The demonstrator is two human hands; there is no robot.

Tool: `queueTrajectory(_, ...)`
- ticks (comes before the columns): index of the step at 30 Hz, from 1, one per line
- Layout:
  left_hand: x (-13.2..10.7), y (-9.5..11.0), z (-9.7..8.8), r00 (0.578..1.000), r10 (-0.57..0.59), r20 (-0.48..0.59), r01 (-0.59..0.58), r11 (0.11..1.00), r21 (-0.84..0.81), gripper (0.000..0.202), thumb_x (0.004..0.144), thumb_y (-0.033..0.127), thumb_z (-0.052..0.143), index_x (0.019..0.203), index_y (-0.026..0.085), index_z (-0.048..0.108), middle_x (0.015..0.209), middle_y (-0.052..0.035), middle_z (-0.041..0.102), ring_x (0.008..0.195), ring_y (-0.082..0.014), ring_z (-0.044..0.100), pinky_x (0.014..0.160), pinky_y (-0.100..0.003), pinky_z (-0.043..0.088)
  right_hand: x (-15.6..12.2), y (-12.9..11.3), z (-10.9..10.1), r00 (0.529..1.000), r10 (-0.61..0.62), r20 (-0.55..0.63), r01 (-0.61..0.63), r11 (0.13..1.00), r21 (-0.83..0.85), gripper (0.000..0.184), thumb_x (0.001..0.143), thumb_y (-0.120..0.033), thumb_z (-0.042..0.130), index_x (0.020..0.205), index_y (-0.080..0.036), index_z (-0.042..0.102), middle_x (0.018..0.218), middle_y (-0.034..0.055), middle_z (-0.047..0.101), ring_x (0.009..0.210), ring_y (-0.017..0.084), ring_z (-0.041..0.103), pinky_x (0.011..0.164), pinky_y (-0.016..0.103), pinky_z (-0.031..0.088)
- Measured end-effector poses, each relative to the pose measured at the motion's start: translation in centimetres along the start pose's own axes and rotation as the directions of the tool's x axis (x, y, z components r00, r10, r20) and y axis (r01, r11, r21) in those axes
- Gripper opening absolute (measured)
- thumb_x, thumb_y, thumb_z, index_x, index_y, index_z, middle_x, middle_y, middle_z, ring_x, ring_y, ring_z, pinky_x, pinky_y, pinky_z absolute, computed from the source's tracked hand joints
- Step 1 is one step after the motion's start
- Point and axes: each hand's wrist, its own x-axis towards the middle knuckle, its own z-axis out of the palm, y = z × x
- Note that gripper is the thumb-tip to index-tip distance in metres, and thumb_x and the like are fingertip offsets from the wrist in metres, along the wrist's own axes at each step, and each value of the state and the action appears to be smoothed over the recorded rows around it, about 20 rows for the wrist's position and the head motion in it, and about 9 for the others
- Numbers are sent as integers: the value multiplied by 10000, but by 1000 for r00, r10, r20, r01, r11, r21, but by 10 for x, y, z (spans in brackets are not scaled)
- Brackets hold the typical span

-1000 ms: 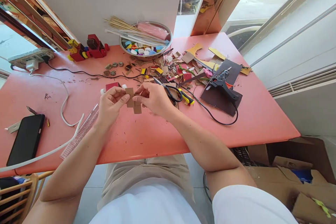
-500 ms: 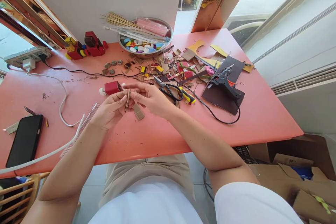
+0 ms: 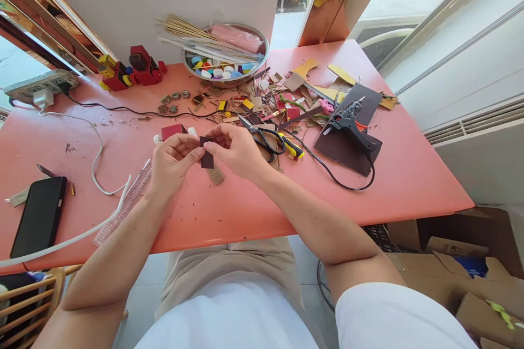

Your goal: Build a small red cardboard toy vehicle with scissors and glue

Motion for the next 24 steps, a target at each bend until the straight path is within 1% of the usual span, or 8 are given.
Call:
queueTrajectory(3, -2, -2, 2, 999, 21, -44, -21, 1000, -4, 369, 617, 443, 966, 776, 212, 727, 755, -18, 786, 725, -198, 774, 695, -318, 667, -1, 2, 3, 999, 37, -5, -37, 996, 87, 141, 732, -218, 739, 863, -209, 687, 893, 14, 766, 854, 162, 713, 834, 307, 606)
queueTrajectory(6, -3, -3, 4, 997, 25, -77, -25, 1000, -1, 326, 640, 416, 930, 784, 210, 722, 764, -19, 786, 720, -193, 771, 690, -314, 666, -1, 3, 5, 996, 86, -11, -84, 989, 122, 137, 706, -247, 730, 824, -214, 669, 837, 1, 739, 806, 155, 692, 812, 308, 605)
queueTrajectory(11, -3, -3, 4, 999, 5, -44, -5, 1000, -5, 302, 646, 400, 900, 803, 208, 728, 787, -29, 806, 720, -192, 772, 679, -308, 665, -3, 4, 10, 995, 95, -33, -89, 984, 152, 140, 670, -273, 712, 787, -225, 653, 784, -20, 700, 755, 143, 649, 785, 307, 589)
queueTrajectory(16, -2, -1, 3, 999, 8, -49, -8, 1000, -1, 272, 615, 364, 880, 780, 216, 723, 766, -14, 799, 719, -195, 769, 664, -303, 655, -3, 6, 13, 996, 75, -45, -66, 984, 165, 162, 654, -320, 706, 774, -235, 637, 762, -29, 669, 751, 145, 624, 764, 309, 567)
queueTrajectory(19, -3, -1, 3, 999, 11, -40, -12, 1000, -7, 255, 617, 341, 849, 796, 204, 729, 770, -29, 797, 709, -193, 759, 656, -302, 647, -4, 5, 13, 996, 67, -61, -55, 982, 179, 189, 636, -343, 710, 775, -235, 642, 753, -33, 659, 743, 144, 618, 760, 309, 564)
queueTrajectory(21, -3, 0, 4, 999, 13, -45, -14, 1000, -9, 239, 618, 325, 829, 799, 200, 734, 771, -35, 801, 703, -187, 752, 653, -296, 641, -4, 4, 14, 995, 70, -76, -54, 980, 191, 191, 629, -343, 712, 770, -234, 645, 750, -32, 664, 738, 143, 620, 755, 307, 568)
queueTrajectory(24, -3, 0, 4, 999, 9, -51, -9, 1000, 2, 234, 615, 325, 831, 790, 208, 729, 756, -20, 797, 684, -176, 737, 647, -291, 633, -5, 3, 15, 993, 83, -86, -66, 980, 188, 168, 639, -327, 709, 763, -237, 640, 753, -26, 675, 741, 147, 631, 744, 307, 575)
